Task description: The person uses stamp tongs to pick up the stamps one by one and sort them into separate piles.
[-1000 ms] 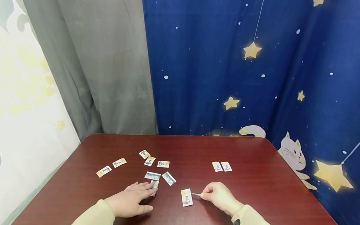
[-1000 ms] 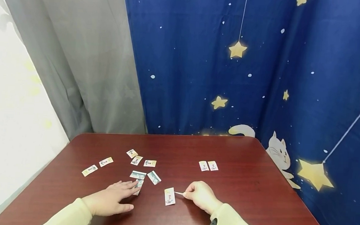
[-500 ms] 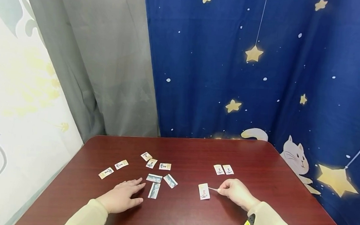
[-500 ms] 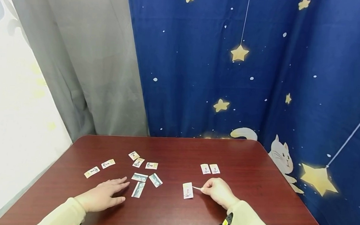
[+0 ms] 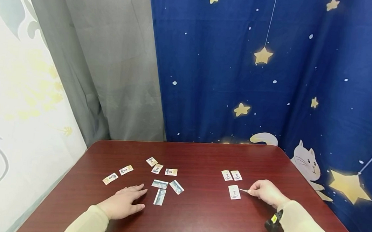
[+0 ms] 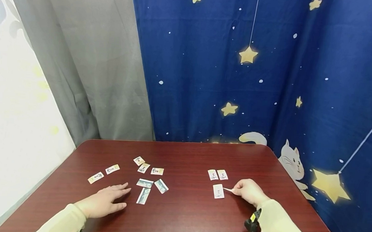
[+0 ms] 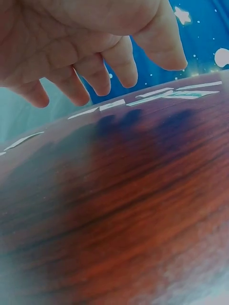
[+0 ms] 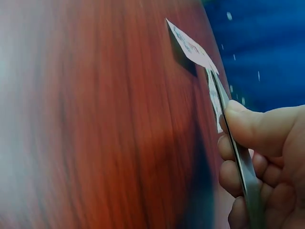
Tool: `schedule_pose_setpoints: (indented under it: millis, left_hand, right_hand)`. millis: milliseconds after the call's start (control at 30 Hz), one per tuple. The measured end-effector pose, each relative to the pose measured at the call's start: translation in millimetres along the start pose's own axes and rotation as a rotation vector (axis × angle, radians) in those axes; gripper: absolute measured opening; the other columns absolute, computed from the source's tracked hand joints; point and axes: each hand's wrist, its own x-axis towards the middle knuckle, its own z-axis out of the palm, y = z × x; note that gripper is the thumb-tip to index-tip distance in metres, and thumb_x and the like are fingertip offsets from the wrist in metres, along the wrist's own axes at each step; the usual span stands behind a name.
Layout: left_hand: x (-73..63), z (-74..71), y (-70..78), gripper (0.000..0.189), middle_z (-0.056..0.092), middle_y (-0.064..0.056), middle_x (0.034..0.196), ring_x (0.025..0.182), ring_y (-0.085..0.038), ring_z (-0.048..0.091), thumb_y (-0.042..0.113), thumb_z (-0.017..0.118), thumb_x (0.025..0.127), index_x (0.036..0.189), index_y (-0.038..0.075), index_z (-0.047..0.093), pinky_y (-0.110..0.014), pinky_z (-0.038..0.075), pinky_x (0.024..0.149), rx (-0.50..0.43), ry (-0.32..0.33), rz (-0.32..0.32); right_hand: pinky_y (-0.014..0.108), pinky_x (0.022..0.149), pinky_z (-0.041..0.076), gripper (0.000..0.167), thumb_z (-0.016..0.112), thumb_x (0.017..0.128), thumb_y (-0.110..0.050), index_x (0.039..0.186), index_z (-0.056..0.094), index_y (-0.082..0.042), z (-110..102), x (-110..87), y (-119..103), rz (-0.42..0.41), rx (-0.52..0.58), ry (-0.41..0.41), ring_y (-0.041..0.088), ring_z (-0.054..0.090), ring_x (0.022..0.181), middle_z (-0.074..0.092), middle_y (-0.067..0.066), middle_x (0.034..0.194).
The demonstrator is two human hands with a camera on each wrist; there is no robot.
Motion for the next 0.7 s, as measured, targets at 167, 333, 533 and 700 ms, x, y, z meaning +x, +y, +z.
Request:
schedule_pose_setpoints:
  millis: [167, 333, 533, 700]
  left_hand:
    - [0.2, 0.5, -1.1, 0.059, 0.045, -0.023, 0.143, 0.13, -0.042, 0.042, 0.039, 0.065, 0.09, 0.134, 0.001, 0.055, -0.063, 0.031, 0.102, -0.002, -0.003, 0.008]
    - [0.0, 0.5, -0.4, 0.059, 0.044, -0.023, 0.143, 0.13, -0.042, 0.042, 0.039, 0.065, 0.09, 0.134, 0.001, 0.055, -0.063, 0.031, 0.102, -0.003, -0.007, 0.005]
    - [-0.2, 0.3, 0.4, 0.058, 0.044, -0.023, 0.143, 0.13, -0.043, 0.041, 0.037, 0.065, 0.09, 0.134, 0.0, 0.054, -0.063, 0.03, 0.103, -0.003, -0.01, 0.009]
    - [0.3, 1.0, -0.1, 0.058, 0.044, -0.023, 0.143, 0.13, -0.043, 0.041, 0.037, 0.065, 0.09, 0.134, 0.001, 0.055, -0.062, 0.031, 0.103, 0.006, -0.005, 0.011]
  right_hand:
    - [0.031, 0.055, 0.039, 0.007, 0.071, 0.081, -0.005, 0.075, 0.068, -0.003, -20.9, 3.9, 18.3, 0.027, -0.037, 0.014, 0.018, 0.048, 0.062, 0.053, 0.002, 0.064]
    - [0.032, 0.059, 0.038, 0.009, 0.07, 0.083, -0.009, 0.076, 0.069, -0.005, -41.3, 10.2, 26.4, 0.049, -0.148, 0.041, 0.018, 0.048, 0.065, 0.056, 0.002, 0.068]
    - [0.034, 0.064, 0.04, 0.012, 0.068, 0.087, -0.018, 0.078, 0.068, -0.01, -53.2, 21.6, 32.9, 0.088, -0.315, 0.082, 0.018, 0.051, 0.07, 0.062, 0.0, 0.077]
    - [0.034, 0.061, 0.04, 0.013, 0.067, 0.087, -0.02, 0.079, 0.067, -0.011, -49.1, 32.2, 31.4, 0.066, -0.378, 0.095, 0.016, 0.051, 0.066, 0.06, -0.002, 0.073]
